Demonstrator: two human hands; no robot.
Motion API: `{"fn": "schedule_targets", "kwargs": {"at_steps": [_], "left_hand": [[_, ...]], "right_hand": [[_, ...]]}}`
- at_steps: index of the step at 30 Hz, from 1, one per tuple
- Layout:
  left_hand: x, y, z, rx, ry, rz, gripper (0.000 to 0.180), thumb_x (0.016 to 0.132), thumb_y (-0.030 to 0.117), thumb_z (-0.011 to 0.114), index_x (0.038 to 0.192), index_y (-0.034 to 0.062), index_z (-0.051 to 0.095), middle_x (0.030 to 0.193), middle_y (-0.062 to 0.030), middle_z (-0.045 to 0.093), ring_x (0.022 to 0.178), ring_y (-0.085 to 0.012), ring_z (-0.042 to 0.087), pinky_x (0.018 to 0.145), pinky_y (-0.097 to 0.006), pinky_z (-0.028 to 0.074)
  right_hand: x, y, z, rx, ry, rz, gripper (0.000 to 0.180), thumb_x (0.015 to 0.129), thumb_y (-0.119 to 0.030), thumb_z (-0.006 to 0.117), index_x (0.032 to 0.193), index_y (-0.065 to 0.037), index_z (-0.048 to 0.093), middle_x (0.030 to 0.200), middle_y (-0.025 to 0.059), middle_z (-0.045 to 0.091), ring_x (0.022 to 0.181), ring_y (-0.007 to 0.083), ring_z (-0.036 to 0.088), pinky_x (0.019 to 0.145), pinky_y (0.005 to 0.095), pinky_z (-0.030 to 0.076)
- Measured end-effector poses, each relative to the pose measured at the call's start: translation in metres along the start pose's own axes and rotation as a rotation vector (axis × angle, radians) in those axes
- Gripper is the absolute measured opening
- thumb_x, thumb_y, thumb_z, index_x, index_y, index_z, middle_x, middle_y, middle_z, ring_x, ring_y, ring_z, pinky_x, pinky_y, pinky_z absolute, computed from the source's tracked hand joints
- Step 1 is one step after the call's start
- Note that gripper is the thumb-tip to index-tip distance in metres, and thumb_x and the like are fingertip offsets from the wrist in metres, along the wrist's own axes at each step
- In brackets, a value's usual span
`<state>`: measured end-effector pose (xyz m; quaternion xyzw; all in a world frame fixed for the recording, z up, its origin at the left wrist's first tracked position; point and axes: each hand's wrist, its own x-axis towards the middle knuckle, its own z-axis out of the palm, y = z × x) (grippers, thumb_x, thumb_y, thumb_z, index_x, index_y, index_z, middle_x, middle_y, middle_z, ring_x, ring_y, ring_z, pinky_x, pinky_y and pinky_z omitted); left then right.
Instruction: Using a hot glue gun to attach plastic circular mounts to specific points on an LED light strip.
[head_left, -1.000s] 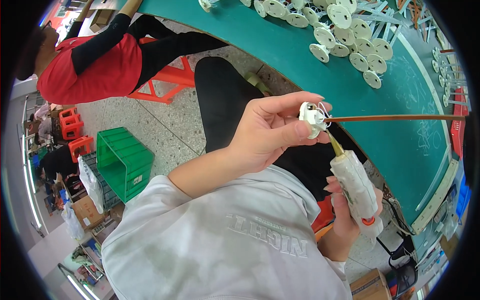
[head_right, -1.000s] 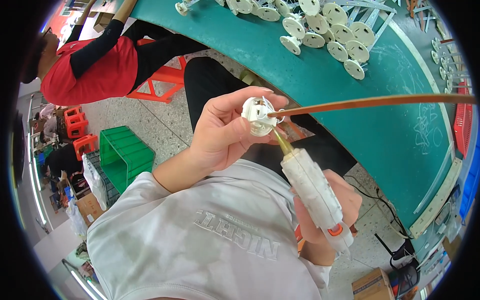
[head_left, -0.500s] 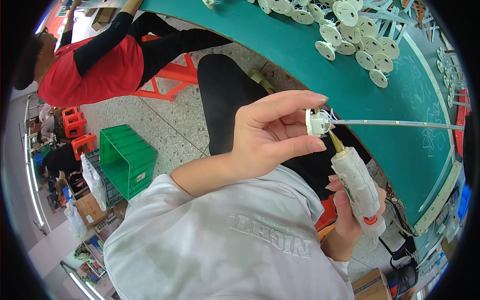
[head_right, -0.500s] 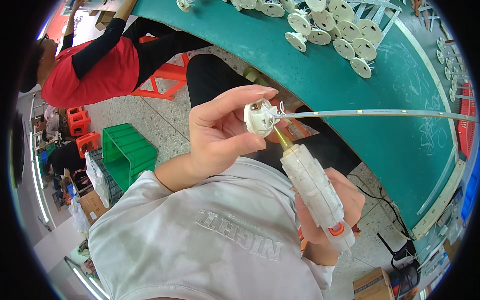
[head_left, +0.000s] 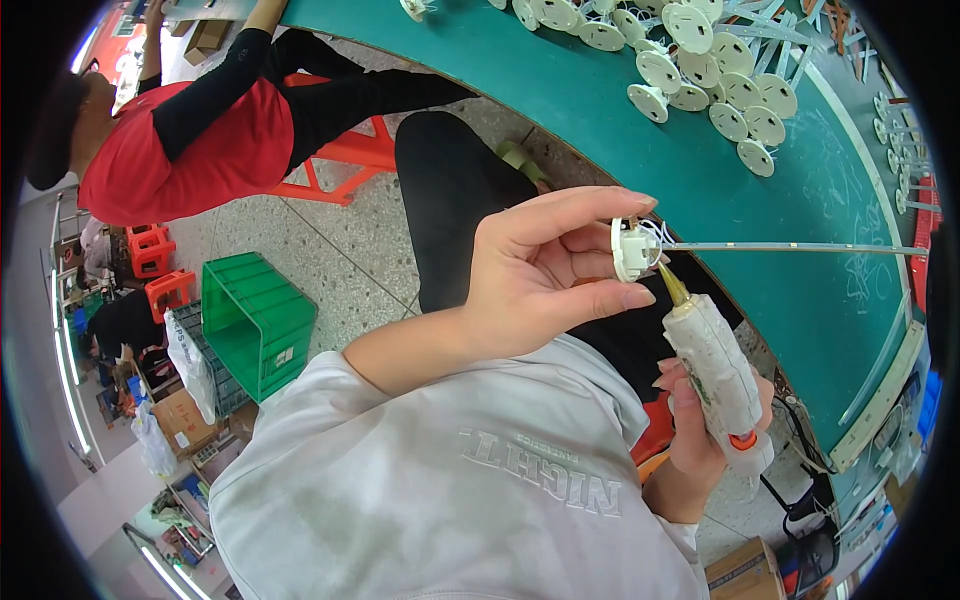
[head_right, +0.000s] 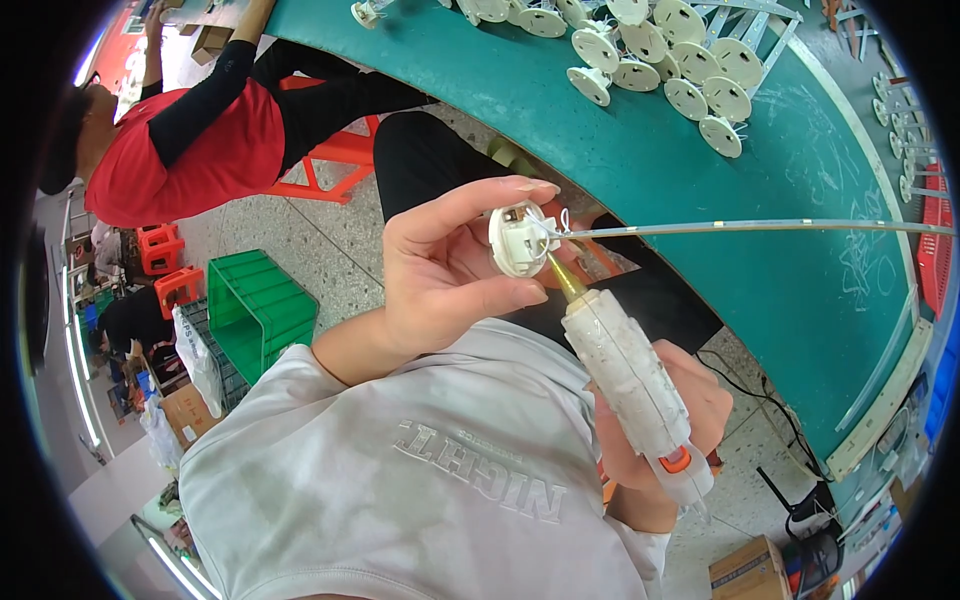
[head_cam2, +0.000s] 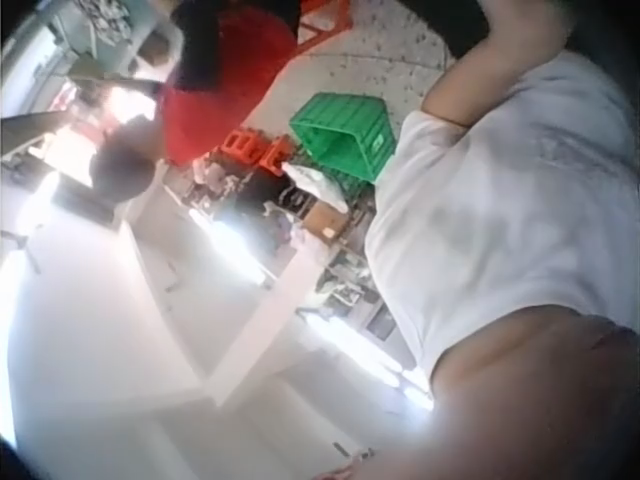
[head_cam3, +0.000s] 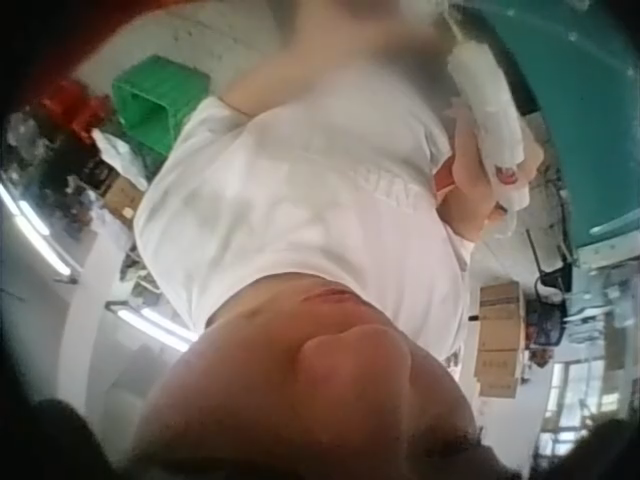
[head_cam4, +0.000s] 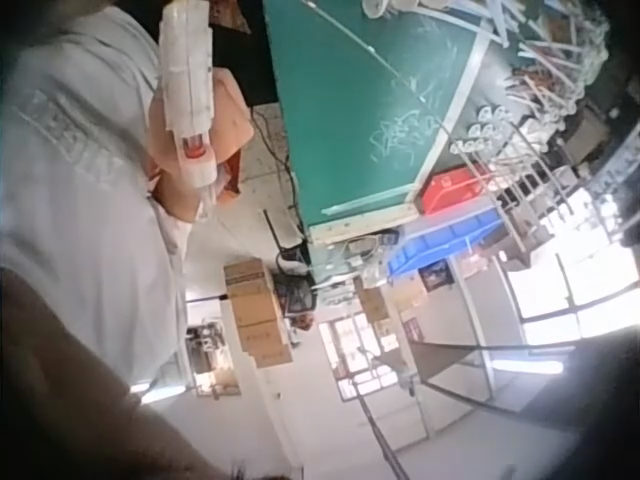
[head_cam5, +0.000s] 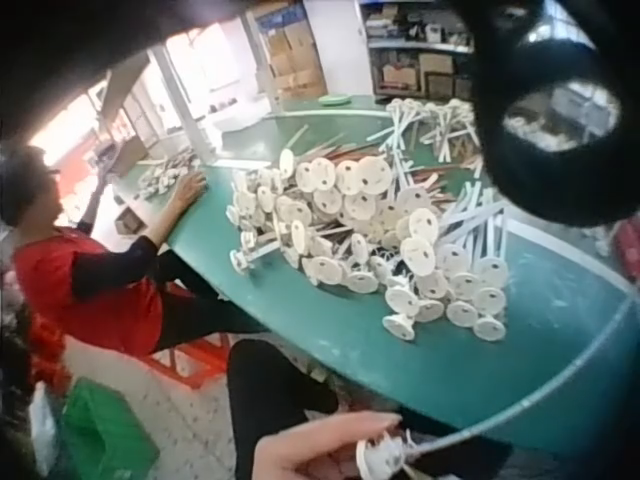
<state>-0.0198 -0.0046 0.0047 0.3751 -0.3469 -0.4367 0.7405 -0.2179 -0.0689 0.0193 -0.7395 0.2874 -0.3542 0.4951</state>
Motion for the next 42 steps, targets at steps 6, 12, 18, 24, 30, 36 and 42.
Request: {"fn": "schedule_targets", "kwargs": {"at_steps": [6,12,18,24,30,36,42], "left_hand": [[-0.001,0.000,0.000,-0.018,-0.005,-0.036,0.056,0.073,-0.016,0.067,0.125,-0.0050,0.049,0.121,-0.0124,0.055,0.109,-0.0195,0.058,0.094,-0.033,0.051],[-0.002,0.000,0.001,-0.026,-0.001,-0.062,0.056,0.073,-0.016,0.067,0.125,-0.0045,0.050,0.122,-0.0135,0.054,0.108,-0.0194,0.059,0.095,-0.033,0.051],[-0.002,-0.002,0.001,0.168,0.013,0.141,0.054,0.069,-0.017,0.069,0.119,-0.0053,0.055,0.126,-0.0170,0.050,0.108,-0.0219,0.059,0.092,-0.034,0.053],[-0.001,-0.003,0.001,0.212,0.007,0.181,0.053,0.070,-0.017,0.069,0.119,-0.0058,0.055,0.125,-0.0168,0.051,0.107,-0.0219,0.059,0.092,-0.034,0.053],[-0.005,-0.001,0.003,-0.053,0.015,-0.032,0.057,0.076,-0.014,0.066,0.128,-0.0042,0.047,0.124,-0.0162,0.054,0.106,-0.0201,0.060,0.093,-0.035,0.052],[-0.006,0.001,0.003,-0.065,-0.001,-0.057,0.055,0.079,-0.013,0.063,0.131,-0.0036,0.045,0.123,-0.0171,0.055,0.102,-0.0218,0.062,0.090,-0.034,0.052],[-0.008,0.002,0.003,-0.101,0.004,-0.099,0.054,0.081,-0.010,0.062,0.132,-0.0036,0.044,0.122,-0.0178,0.057,0.101,-0.0237,0.063,0.088,-0.034,0.052]], "right_hand": [[0.000,-0.004,0.001,0.019,0.031,0.048,0.021,0.058,0.002,0.066,0.079,0.004,0.064,0.064,0.0111,0.060,0.050,0.0253,0.057,0.044,0.0270,0.041],[-0.001,-0.001,-0.015,-0.029,-0.100,-0.017,0.026,0.069,0.003,0.062,0.093,0.005,0.052,0.072,0.0159,0.062,0.056,0.0222,0.060,0.050,0.0272,0.046],[-0.005,0.001,-0.021,-0.082,-0.242,-0.077,0.033,0.079,0.005,0.059,0.107,0.006,0.042,0.085,0.0207,0.063,0.064,0.0208,0.065,0.057,0.0282,0.053],[-0.005,0.000,-0.022,-0.093,-0.255,-0.051,0.033,0.079,0.004,0.059,0.108,0.006,0.043,0.089,0.0208,0.062,0.066,0.0209,0.065,0.057,0.0282,0.054],[-0.009,0.004,-0.025,-0.092,-0.266,-0.058,0.034,0.079,0.004,0.060,0.108,0.006,0.043,0.089,0.0206,0.062,0.066,0.0207,0.065,0.057,0.0279,0.054],[-0.007,0.001,-0.024,-0.077,-0.246,-0.082,0.033,0.079,0.003,0.060,0.107,0.006,0.043,0.090,0.0206,0.062,0.065,0.0203,0.065,0.057,0.0281,0.054],[-0.005,0.002,-0.025,-0.037,-0.259,-0.098,0.032,0.079,0.004,0.060,0.106,0.006,0.043,0.091,0.0212,0.061,0.065,0.0208,0.065,0.056,0.0276,0.054]]}}
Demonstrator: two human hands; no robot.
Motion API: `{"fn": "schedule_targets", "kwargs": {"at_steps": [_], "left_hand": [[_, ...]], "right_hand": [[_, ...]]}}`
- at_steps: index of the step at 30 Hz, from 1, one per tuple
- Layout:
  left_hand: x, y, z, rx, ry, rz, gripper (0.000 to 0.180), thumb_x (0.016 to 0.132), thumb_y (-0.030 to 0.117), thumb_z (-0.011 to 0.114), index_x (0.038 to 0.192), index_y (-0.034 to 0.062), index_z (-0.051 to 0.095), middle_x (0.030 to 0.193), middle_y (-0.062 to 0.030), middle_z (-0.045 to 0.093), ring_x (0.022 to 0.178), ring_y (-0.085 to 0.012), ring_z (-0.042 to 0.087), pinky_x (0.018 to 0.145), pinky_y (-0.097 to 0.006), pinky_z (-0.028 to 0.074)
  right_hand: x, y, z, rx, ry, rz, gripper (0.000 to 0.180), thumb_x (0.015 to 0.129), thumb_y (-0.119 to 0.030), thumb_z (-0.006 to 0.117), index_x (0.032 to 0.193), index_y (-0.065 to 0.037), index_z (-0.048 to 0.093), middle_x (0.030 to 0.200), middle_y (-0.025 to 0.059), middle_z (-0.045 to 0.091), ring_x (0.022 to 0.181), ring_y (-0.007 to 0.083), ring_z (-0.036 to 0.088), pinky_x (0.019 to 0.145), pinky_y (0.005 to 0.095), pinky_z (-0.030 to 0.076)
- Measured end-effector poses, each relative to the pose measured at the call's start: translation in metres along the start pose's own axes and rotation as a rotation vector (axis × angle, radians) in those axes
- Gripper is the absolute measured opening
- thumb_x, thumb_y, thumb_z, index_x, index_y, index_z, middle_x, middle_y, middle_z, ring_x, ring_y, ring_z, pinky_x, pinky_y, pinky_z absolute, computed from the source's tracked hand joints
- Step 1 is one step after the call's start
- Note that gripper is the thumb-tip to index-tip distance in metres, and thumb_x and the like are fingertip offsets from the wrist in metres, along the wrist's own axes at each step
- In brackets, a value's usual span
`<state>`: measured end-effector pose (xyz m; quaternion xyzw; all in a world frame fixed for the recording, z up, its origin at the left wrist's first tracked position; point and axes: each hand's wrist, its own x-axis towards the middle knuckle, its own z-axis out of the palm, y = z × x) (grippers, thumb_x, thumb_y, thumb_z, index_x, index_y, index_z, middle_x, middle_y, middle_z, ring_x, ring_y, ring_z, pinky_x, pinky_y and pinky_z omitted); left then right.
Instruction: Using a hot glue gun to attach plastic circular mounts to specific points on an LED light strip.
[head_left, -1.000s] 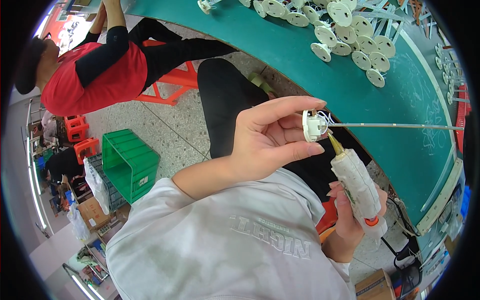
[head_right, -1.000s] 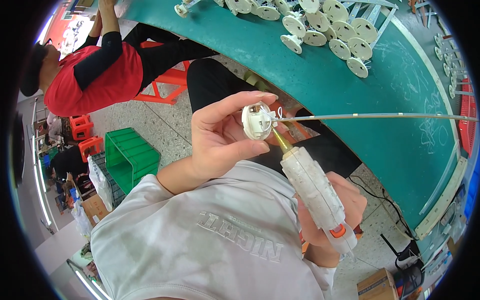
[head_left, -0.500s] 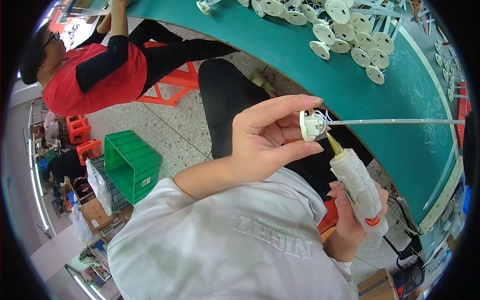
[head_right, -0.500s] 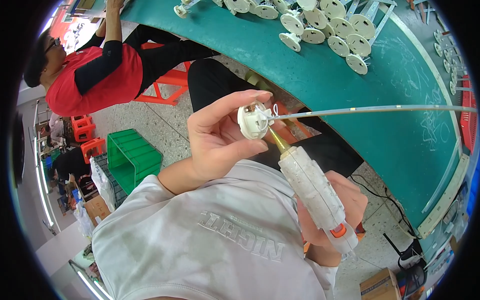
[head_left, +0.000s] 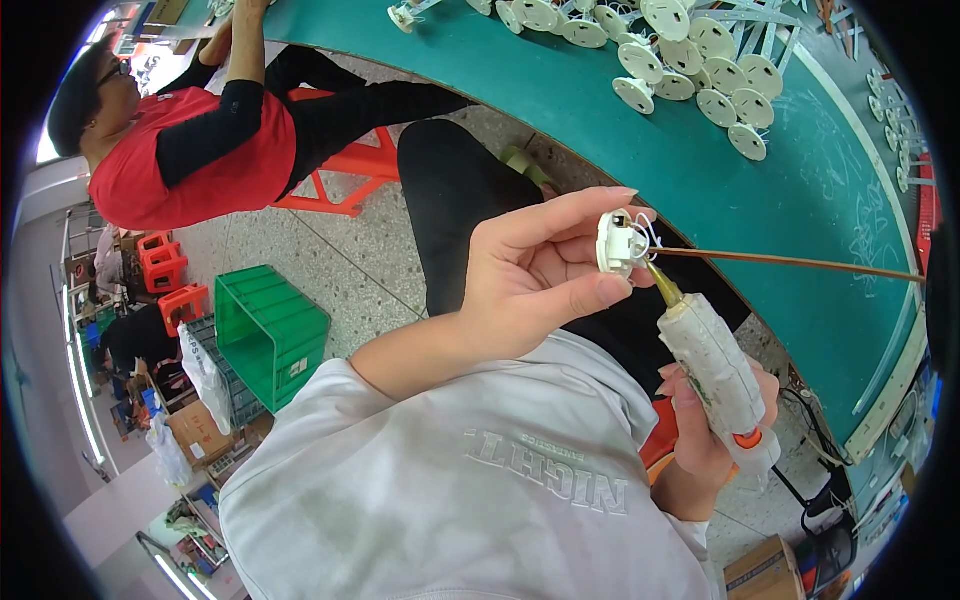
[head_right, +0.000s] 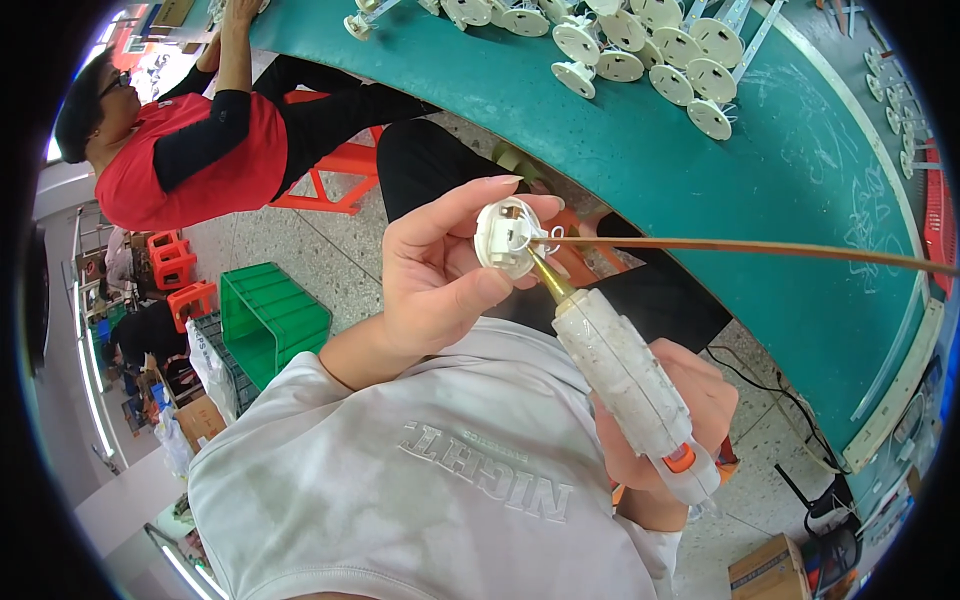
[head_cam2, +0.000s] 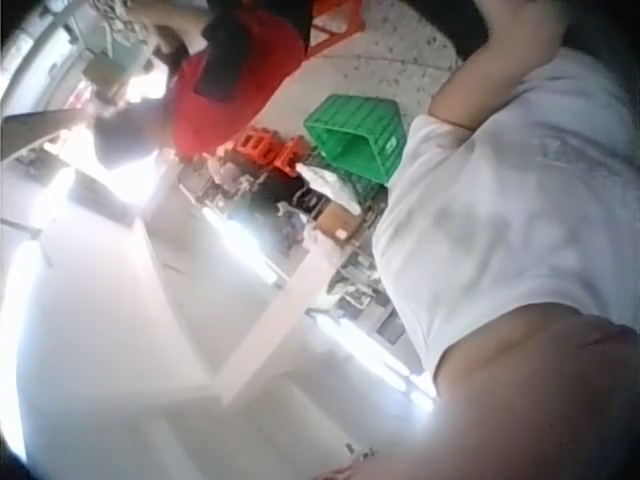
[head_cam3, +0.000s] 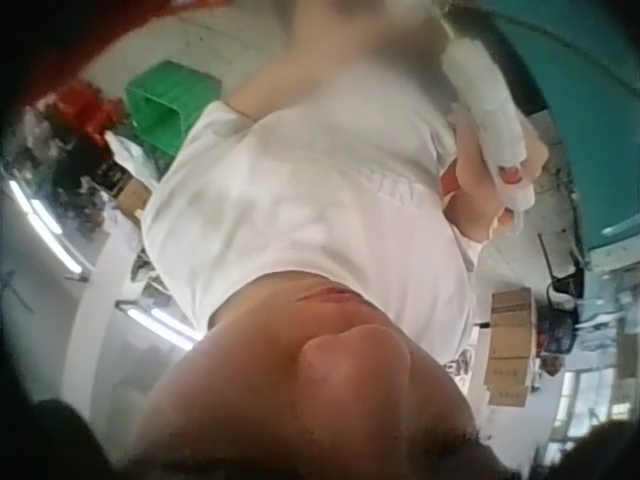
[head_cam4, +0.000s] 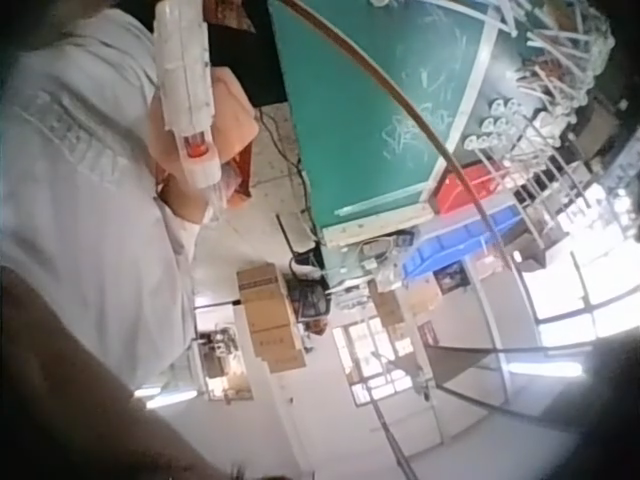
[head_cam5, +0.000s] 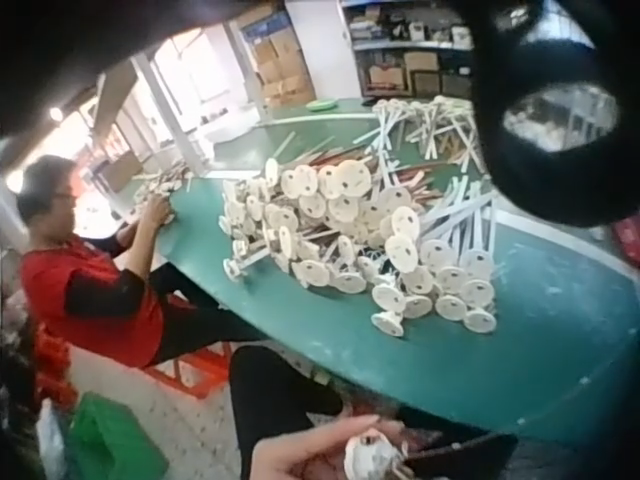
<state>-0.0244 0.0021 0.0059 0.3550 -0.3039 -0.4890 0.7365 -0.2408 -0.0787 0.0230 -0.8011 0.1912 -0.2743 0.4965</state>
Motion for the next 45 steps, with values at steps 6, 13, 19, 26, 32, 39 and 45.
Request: {"fn": "schedule_targets", "kwargs": {"at_steps": [6,13,19,26,32,39,45], "left_hand": [[0.001,0.001,0.004,-0.063,0.026,-0.043,0.052,0.084,-0.006,0.062,0.132,-0.0031,0.043,0.120,-0.0180,0.057,0.098,-0.0243,0.064,0.085,-0.033,0.054],[0.000,0.002,0.003,-0.033,0.006,-0.055,0.047,0.088,-0.002,0.059,0.132,-0.0019,0.043,0.117,-0.0175,0.060,0.092,-0.0241,0.066,0.079,-0.031,0.055],[0.001,0.003,0.006,-0.056,0.047,-0.109,0.044,0.089,0.000,0.057,0.131,-0.0013,0.044,0.113,-0.0174,0.061,0.088,-0.0235,0.067,0.076,-0.028,0.056],[-0.001,0.001,0.008,-0.136,0.044,-0.086,0.042,0.092,0.008,0.057,0.130,-0.0020,0.044,0.108,-0.0179,0.063,0.088,-0.0249,0.068,0.074,-0.028,0.057],[-0.002,0.004,0.007,-0.086,0.032,-0.152,0.051,0.093,0.023,0.056,0.133,-0.0027,0.038,0.114,-0.0227,0.058,0.087,-0.0227,0.067,0.072,-0.026,0.057],[-0.001,-0.001,0.010,-0.118,0.041,-0.050,0.042,0.090,0.006,0.059,0.128,-0.0025,0.045,0.112,-0.0193,0.062,0.091,-0.0250,0.067,0.078,-0.029,0.057],[-0.002,0.000,0.009,-0.101,0.044,-0.056,0.042,0.088,0.003,0.060,0.128,-0.0019,0.046,0.115,-0.0201,0.060,0.093,-0.0248,0.066,0.080,-0.029,0.056]], "right_hand": [[-0.003,0.002,0.000,-0.026,0.000,-0.012,0.033,0.079,0.005,0.060,0.106,0.007,0.042,0.093,0.0215,0.061,0.064,0.0206,0.065,0.055,0.0273,0.053],[-0.003,0.002,-0.002,-0.012,-0.020,-0.008,0.036,0.078,0.005,0.061,0.109,0.007,0.041,0.092,0.0213,0.061,0.064,0.0197,0.065,0.054,0.0270,0.053],[-0.006,0.002,-0.002,-0.042,-0.004,-0.014,0.036,0.078,0.005,0.061,0.109,0.007,0.042,0.090,0.0205,0.062,0.063,0.0187,0.065,0.055,0.0271,0.053],[-0.006,0.002,-0.001,-0.012,0.001,-0.030,0.034,0.078,0.005,0.059,0.107,0.007,0.042,0.090,0.0208,0.062,0.063,0.0192,0.064,0.056,0.0277,0.053],[-0.007,0.001,-0.001,-0.018,0.002,-0.027,0.034,0.078,0.005,0.060,0.107,0.007,0.042,0.089,0.0209,0.062,0.064,0.0196,0.065,0.056,0.0274,0.052],[-0.003,-0.002,-0.002,-0.031,-0.014,-0.021,0.034,0.078,0.002,0.062,0.106,0.006,0.043,0.092,0.0209,0.062,0.064,0.0190,0.065,0.057,0.0268,0.052],[-0.004,-0.003,0.000,-0.018,0.007,-0.042,0.033,0.078,0.001,0.062,0.105,0.006,0.044,0.091,0.0209,0.062,0.063,0.0186,0.065,0.057,0.0269,0.052]]}}
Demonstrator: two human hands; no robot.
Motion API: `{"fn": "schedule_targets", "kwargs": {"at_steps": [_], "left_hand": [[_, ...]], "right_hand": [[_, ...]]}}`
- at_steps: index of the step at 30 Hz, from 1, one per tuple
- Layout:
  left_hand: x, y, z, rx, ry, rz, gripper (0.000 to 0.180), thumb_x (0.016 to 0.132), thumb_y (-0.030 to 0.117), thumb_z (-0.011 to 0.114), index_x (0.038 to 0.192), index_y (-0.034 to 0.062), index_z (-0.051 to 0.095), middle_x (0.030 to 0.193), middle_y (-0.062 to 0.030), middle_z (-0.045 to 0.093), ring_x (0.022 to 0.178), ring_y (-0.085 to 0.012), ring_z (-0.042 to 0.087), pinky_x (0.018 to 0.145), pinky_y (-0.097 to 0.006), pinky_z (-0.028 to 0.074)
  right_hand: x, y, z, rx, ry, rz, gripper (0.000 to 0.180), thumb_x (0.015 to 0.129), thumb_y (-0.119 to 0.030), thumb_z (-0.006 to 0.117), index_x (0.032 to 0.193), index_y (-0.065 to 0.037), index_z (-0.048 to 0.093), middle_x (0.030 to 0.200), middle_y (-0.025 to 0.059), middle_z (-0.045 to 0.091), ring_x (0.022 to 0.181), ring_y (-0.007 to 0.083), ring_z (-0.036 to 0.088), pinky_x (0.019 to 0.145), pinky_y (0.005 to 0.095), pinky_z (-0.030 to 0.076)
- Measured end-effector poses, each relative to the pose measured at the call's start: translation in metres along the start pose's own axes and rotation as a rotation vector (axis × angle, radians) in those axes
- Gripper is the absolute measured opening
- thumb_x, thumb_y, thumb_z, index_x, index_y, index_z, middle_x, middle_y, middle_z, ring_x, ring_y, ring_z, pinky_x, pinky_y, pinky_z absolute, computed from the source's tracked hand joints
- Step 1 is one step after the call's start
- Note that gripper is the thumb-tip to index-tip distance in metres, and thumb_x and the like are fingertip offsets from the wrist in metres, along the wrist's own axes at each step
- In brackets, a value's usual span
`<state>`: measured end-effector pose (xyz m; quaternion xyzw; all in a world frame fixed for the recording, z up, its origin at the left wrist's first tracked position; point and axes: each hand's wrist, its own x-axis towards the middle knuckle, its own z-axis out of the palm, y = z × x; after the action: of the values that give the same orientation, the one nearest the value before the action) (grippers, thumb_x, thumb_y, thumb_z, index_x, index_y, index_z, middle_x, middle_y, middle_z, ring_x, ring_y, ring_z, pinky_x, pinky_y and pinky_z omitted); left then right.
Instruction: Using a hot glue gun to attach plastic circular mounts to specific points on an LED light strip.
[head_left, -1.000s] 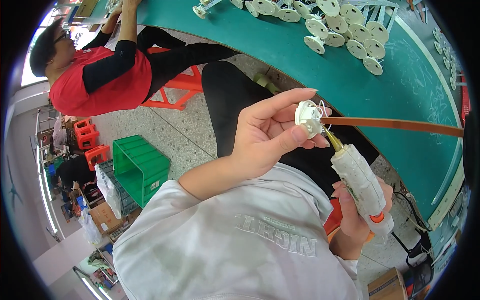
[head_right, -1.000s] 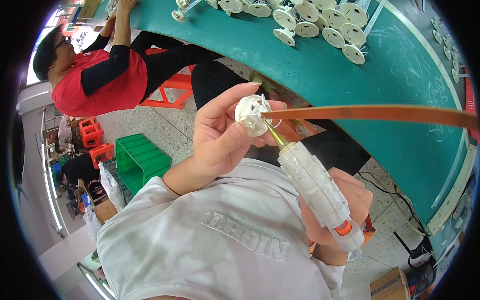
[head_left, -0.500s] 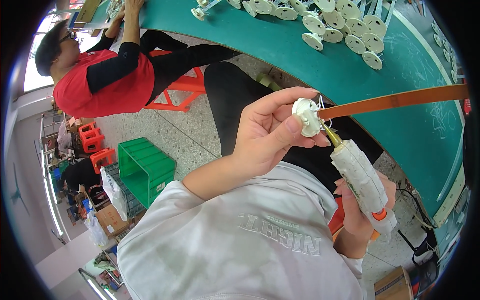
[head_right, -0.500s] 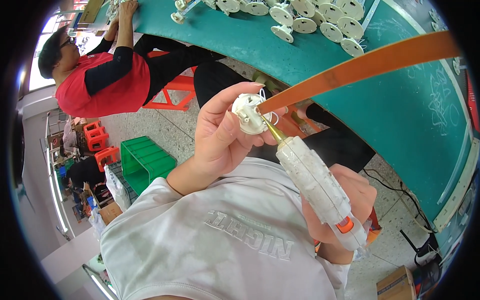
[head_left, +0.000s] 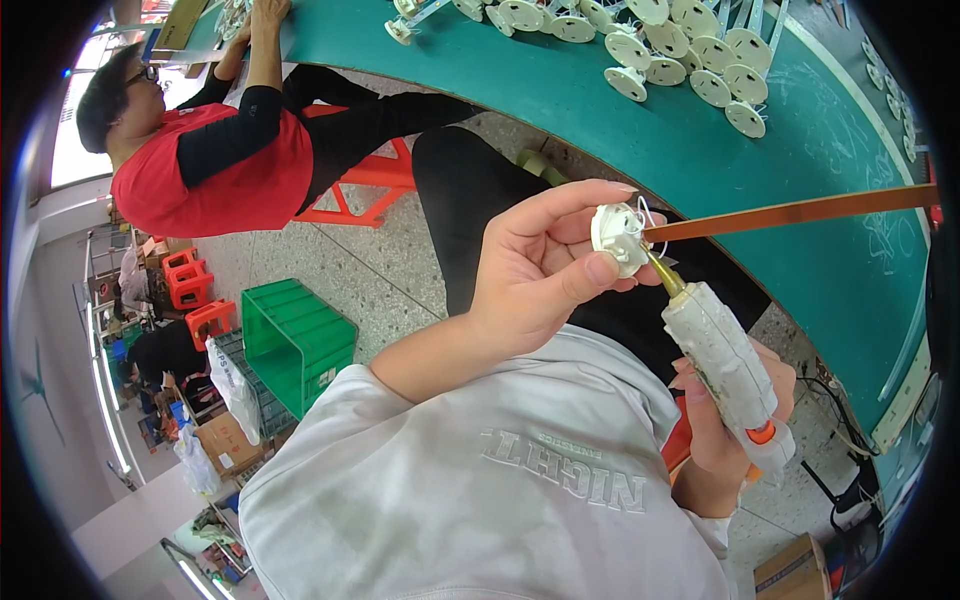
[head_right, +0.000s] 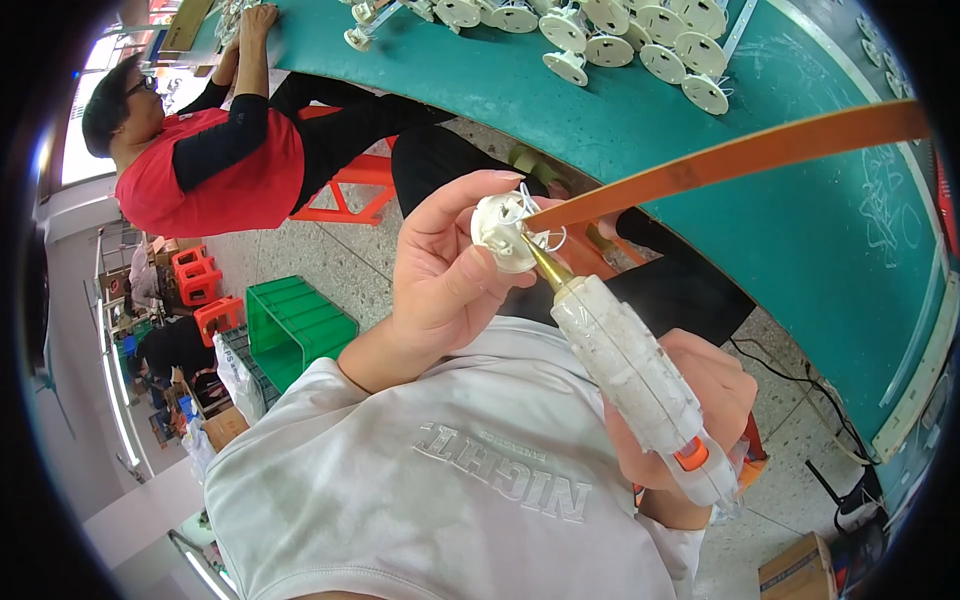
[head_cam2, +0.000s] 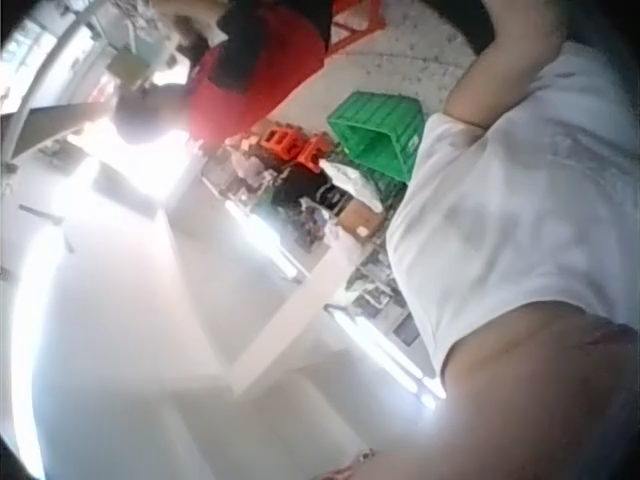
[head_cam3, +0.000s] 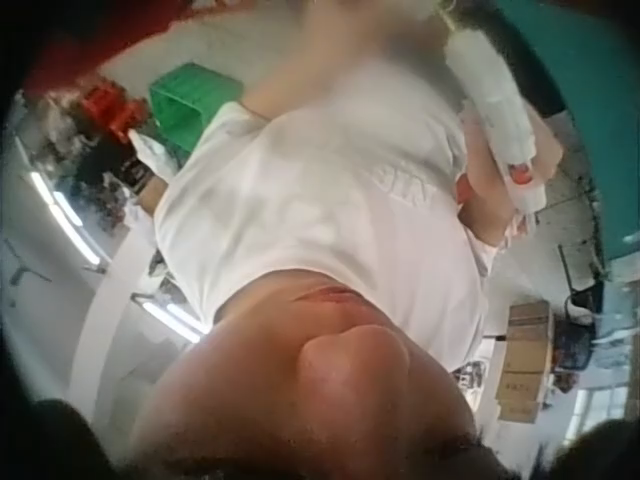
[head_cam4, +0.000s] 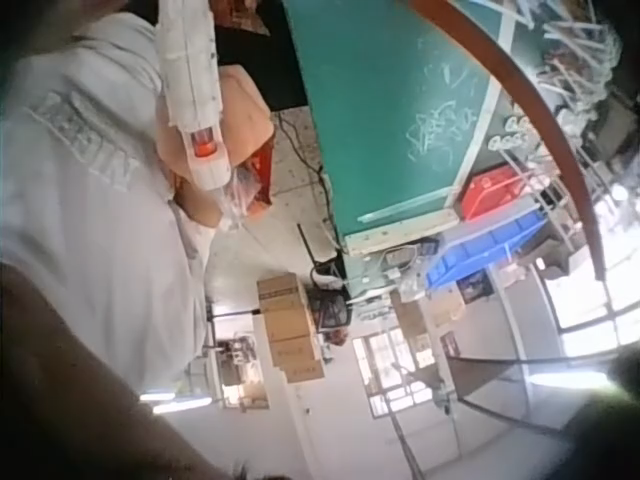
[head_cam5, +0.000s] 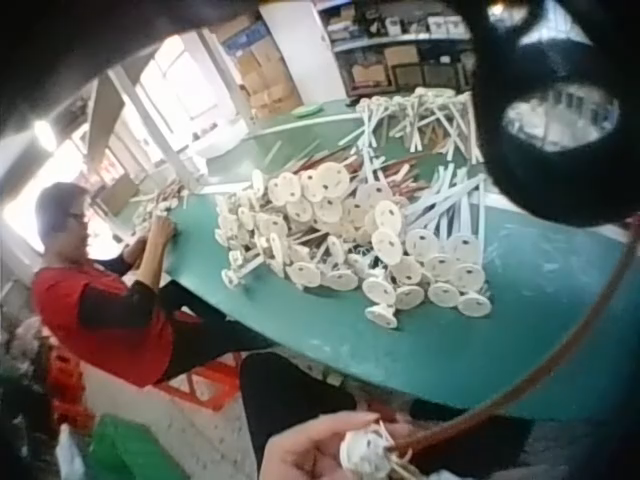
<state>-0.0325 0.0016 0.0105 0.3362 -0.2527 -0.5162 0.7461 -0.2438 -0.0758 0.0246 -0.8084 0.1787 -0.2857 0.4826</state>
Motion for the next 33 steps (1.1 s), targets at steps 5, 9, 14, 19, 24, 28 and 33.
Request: {"fn": "schedule_targets", "kwargs": {"at_steps": [5,9,14,19,24,28,33], "left_hand": [[-0.002,0.001,-0.001,-0.059,-0.013,-0.017,0.041,0.091,0.005,0.057,0.129,-0.0025,0.044,0.115,-0.0207,0.060,0.093,-0.0255,0.066,0.081,-0.030,0.056],[0.000,0.009,0.002,0.021,0.003,-0.156,0.054,0.096,0.031,0.051,0.134,-0.0033,0.035,0.117,-0.0273,0.056,0.094,-0.0240,0.066,0.077,-0.026,0.056],[0.004,0.009,0.002,-0.063,0.018,-0.218,0.059,0.097,0.039,0.044,0.136,-0.0039,0.032,0.114,-0.0290,0.058,0.086,-0.0243,0.068,0.072,-0.025,0.056],[0.003,0.008,0.002,-0.068,0.011,-0.252,0.062,0.098,0.042,0.040,0.137,-0.0044,0.030,0.113,-0.0290,0.058,0.083,-0.0233,0.068,0.070,-0.024,0.055],[0.004,0.009,0.005,-0.052,0.010,-0.255,0.062,0.098,0.042,0.040,0.137,-0.0049,0.030,0.112,-0.0287,0.059,0.082,-0.0219,0.067,0.071,-0.024,0.055],[0.004,0.008,0.004,-0.038,-0.010,-0.260,0.062,0.098,0.044,0.039,0.137,-0.0043,0.031,0.112,-0.0277,0.059,0.083,-0.0215,0.067,0.071,-0.024,0.055],[0.004,0.002,0.001,-0.222,-0.049,-0.198,0.050,0.099,0.031,0.041,0.134,-0.0049,0.037,0.112,-0.0277,0.058,0.094,-0.0262,0.066,0.077,-0.028,0.057]], "right_hand": [[0.000,-0.001,-0.001,0.011,-0.010,0.018,0.033,0.078,0.001,0.062,0.106,0.006,0.045,0.088,0.0206,0.063,0.063,0.0185,0.064,0.058,0.0272,0.052],[0.007,-0.006,0.010,0.070,0.144,0.099,0.024,0.066,0.001,0.063,0.087,0.005,0.052,0.072,0.0155,0.060,0.055,0.0206,0.059,0.051,0.0267,0.046],[0.012,-0.011,0.013,0.142,0.271,0.185,0.017,0.055,0.000,0.067,0.070,0.003,0.059,0.061,0.0114,0.058,0.049,0.0231,0.056,0.044,0.0267,0.041],[0.010,-0.011,0.001,0.007,0.041,0.048,0.025,0.077,-0.003,0.063,0.099,0.005,0.054,0.080,0.0144,0.065,0.067,0.0207,0.064,0.064,0.0303,0.050],[0.008,-0.009,0.004,0.016,0.092,0.042,0.024,0.078,-0.005,0.063,0.098,0.005,0.056,0.079,0.0137,0.065,0.069,0.0219,0.064,0.064,0.0300,0.050],[0.010,-0.011,0.003,-0.001,0.101,0.085,0.023,0.077,-0.011,0.064,0.093,0.005,0.061,0.078,0.0132,0.065,0.067,0.0231,0.063,0.063,0.0304,0.049],[0.014,-0.016,0.002,-0.002,0.098,0.145,0.021,0.075,-0.014,0.064,0.085,0.005,0.064,0.073,0.0123,0.064,0.063,0.0241,0.062,0.059,0.0305,0.049]]}}
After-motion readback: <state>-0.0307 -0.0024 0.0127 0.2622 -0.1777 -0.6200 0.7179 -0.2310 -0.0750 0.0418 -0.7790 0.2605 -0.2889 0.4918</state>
